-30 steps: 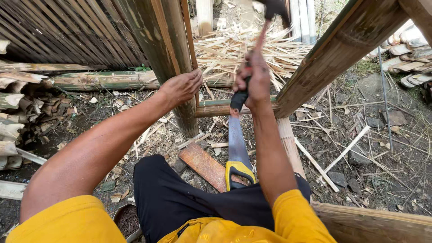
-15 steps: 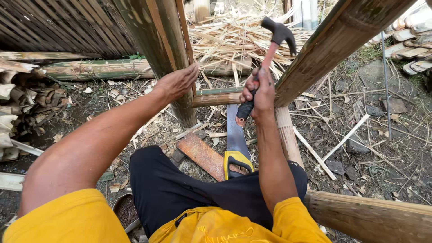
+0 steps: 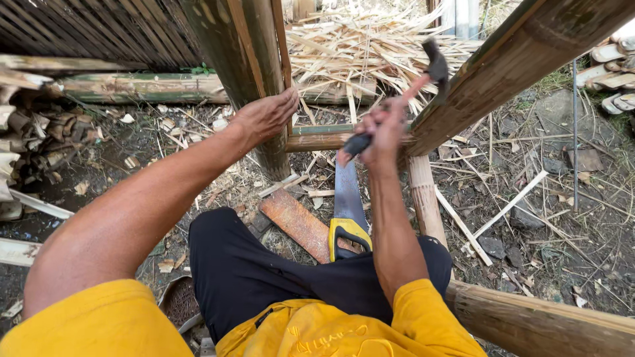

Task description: The person sits on the ground and uses a hammer to drive nails into bamboo strips, securing them to a larger bamboo frame. They also use a hand saw to cut bamboo pieces to size and a knife to trim the material. The person works on a partially constructed bamboo structure in an outdoor setting.

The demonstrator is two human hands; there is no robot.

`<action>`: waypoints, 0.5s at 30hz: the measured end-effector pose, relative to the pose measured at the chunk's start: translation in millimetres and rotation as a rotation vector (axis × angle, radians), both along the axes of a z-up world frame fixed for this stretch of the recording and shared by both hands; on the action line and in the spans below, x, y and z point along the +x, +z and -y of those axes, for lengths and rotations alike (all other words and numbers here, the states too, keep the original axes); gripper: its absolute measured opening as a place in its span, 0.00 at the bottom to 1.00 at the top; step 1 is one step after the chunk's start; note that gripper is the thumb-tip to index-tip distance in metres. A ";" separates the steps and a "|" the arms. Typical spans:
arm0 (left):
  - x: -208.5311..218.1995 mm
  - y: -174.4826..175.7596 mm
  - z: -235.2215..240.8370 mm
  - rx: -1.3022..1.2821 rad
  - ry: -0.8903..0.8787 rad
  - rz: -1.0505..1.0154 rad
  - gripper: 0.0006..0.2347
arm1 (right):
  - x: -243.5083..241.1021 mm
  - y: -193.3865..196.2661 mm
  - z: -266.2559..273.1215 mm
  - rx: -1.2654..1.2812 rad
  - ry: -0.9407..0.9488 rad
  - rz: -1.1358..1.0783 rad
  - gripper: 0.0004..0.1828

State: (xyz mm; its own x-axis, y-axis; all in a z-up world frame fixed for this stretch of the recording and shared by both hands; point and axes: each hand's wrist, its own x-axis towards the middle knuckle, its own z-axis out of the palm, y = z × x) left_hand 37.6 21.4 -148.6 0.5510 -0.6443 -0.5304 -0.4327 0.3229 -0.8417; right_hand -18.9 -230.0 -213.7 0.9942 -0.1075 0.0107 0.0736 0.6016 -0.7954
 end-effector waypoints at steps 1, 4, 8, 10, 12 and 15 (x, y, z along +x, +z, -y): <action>0.5 -2.1 -1.3 -0.010 -0.013 0.001 0.35 | -4.0 -8.2 -14.5 -0.231 0.195 -0.023 0.10; 1.8 -2.6 0.4 -0.039 -0.029 -0.021 0.34 | -8.6 4.4 -14.0 -0.409 0.379 -0.083 0.12; -2.3 0.7 -0.3 -0.011 0.010 -0.018 0.35 | -14.4 34.3 -4.6 -0.014 0.037 -0.021 0.16; -1.4 -2.5 -1.5 -0.001 0.010 -0.020 0.34 | -4.6 33.9 -25.1 0.193 -0.224 -0.055 0.19; 4.0 -1.0 3.1 -0.037 0.019 -0.047 0.33 | -3.5 29.5 -38.9 0.073 -0.105 -0.096 0.19; 0.3 2.7 0.1 -0.052 -0.016 -0.028 0.35 | -20.9 12.3 -36.8 -0.304 0.320 -0.157 0.14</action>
